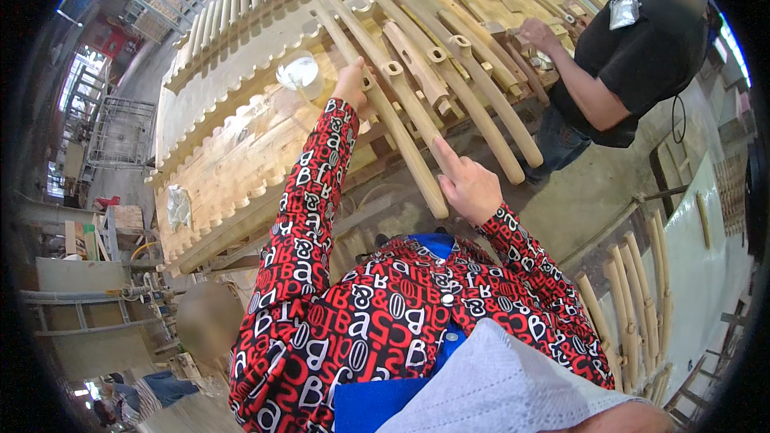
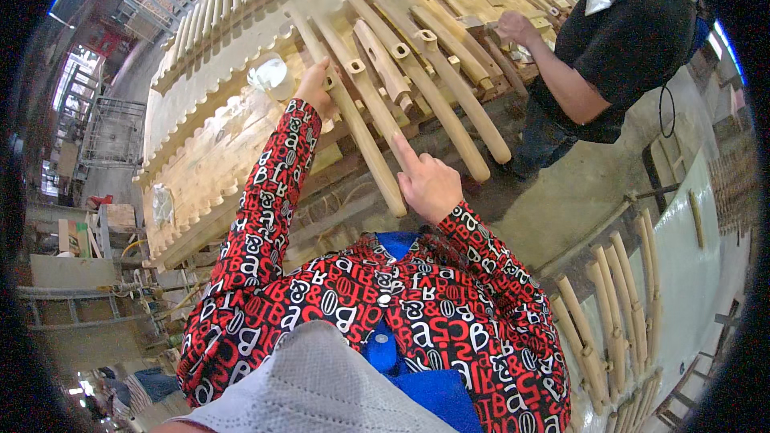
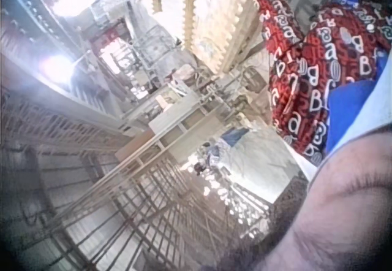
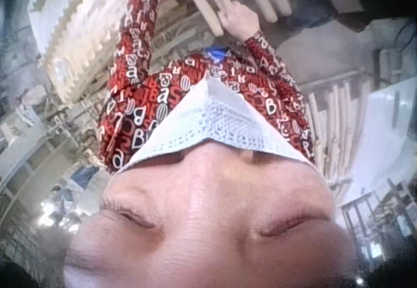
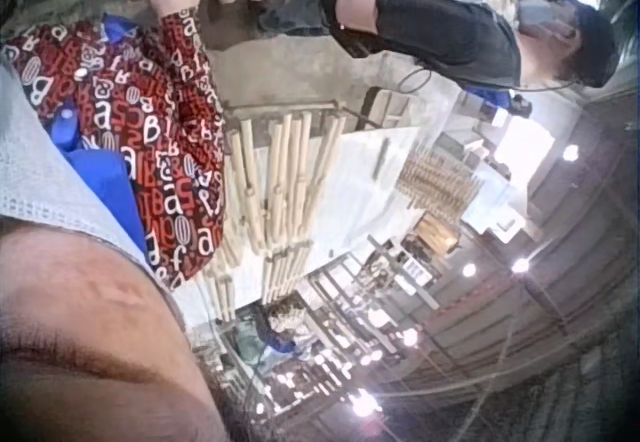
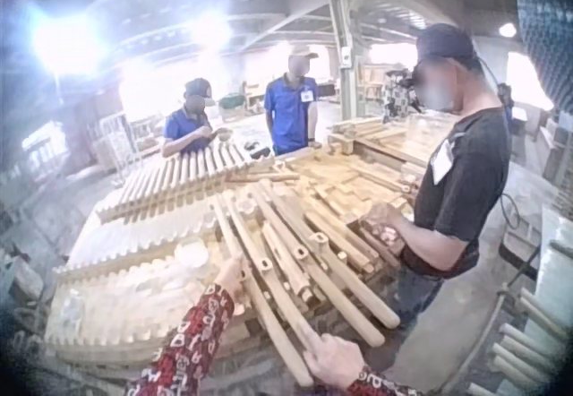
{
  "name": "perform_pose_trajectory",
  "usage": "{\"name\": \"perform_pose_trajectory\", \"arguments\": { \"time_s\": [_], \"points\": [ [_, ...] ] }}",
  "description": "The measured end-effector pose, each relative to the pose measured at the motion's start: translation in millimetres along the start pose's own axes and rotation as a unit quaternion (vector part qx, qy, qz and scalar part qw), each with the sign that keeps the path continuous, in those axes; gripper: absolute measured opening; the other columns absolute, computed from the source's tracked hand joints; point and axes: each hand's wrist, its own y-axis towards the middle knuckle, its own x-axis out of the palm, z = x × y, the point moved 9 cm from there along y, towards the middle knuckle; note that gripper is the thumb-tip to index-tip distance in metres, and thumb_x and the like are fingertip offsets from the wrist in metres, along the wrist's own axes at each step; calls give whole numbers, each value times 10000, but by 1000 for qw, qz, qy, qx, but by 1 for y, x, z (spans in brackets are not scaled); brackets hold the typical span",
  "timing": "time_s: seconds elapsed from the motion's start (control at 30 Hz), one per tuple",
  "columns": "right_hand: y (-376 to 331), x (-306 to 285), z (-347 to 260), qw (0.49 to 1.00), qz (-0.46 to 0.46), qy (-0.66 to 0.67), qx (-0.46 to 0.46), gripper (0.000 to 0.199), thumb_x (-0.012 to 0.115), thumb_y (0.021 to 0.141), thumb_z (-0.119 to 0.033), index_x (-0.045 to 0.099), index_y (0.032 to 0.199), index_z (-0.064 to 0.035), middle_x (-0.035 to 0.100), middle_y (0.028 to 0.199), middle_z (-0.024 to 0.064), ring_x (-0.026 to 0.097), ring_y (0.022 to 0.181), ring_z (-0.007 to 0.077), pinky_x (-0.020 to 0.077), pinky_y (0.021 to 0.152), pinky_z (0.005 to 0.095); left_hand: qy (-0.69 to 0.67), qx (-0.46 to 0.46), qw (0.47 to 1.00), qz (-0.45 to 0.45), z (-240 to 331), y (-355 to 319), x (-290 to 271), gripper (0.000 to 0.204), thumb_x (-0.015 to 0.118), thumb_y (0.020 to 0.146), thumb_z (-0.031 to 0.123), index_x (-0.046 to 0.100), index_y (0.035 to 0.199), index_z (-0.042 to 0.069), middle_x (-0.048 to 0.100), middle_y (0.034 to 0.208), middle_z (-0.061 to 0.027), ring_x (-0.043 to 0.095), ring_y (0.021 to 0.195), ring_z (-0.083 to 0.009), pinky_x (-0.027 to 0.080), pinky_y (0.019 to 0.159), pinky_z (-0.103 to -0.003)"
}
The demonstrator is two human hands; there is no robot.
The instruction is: The person repeatedly picks up wooden chair legs, applies white glue to the hollow ends using a small brush, and places them on a wooden rack. The person works in a workshop environment with other workers visible in the background.
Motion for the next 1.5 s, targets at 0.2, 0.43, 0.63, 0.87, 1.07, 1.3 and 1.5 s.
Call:
{"name": "perform_pose_trajectory", "arguments": {
  "time_s": [0.2, 0.43, 0.63, 0.87, 1.07, 1.3, 1.5],
  "points": [
    [-4, -18, -2, 999, 22, 23, -19, 662, 650, 864, -310, 384, 1459, -190, 599, 1004, 156, 612, 876, 350, 512, 733, 461, 32, 8, 999, -27, 11, -10, 9, 429, 534, 979, 322, 407, 1275, 39, 555, 1092, -157, 582, 937, -272, 527, 667, -435],
    [8, -72, -33, 984, 147, 46, -95, 459, 677, 853, -299, 579, 1244, -78, 570, 1094, 110, 555, 980, 315, 462, 839, 424, 160, 242, 950, -118, 36, -114, 11, 751, 551, 966, 323, 121, 1524, 60, 378, 1432, -223, 443, 1270, -355, 485, 949, -471],
    [56, -52, -87, 982, 85, 121, -115, 274, 652, 881, -249, 645, 1079, -60, 641, 929, 123, 640, 836, 306, 515, 722, 409, 473, 526, 704, -66, 70, -213, -45, 431, 630, 915, 193, 536, 1306, 38, 628, 1193, -132, 607, 1077, -289, 490, 909, -373],
    [167, -8, -150, 987, 76, 67, -122, 310, 612, 898, -320, 639, 1063, -59, 658, 974, 152, 653, 885, 330, 525, 760, 442, 625, 445, 640, 51, 82, -199, -131, 270, 622, 909, 266, 657, 1101, 81, 688, 987, -130, 651, 911, -305, 515, 769, -412],
    [185, 14, -156, 983, 133, 59, -109, 490, 631, 871, -395, 600, 1221, -54, 657, 1089, 170, 640, 992, 345, 508, 863, 446, 629, 461, 626, 11, 64, -196, -141, 201, 613, 904, 267, 662, 1002, 99, 674, 802, -95, 659, 772, -290, 521, 667, -414],
    [82, -36, -28, 966, 162, -94, 175, 386, 630, 873, -360, 620, 1135, -77, 630, 1045, 147, 613, 1012, 329, 499, 854, 436, 643, 482, 595, -26, 63, -196, -138, 186, 606, 895, 226, 665, 1016, 98, 668, 806, -83, 647, 780, -273, 507, 658, -406],
    [48, -6, 1, 971, 118, -49, 203, 406, 632, 874, -343, 601, 1150, -46, 674, 988, 208, 642, 931, 388, 505, 804, 482, 651, 490, 579, -30, 63, -193, -132, 187, 604, 879, 186, 668, 1018, 78, 665, 801, -82, 639, 762, -266, 503, 658, -398]
  ]
}}
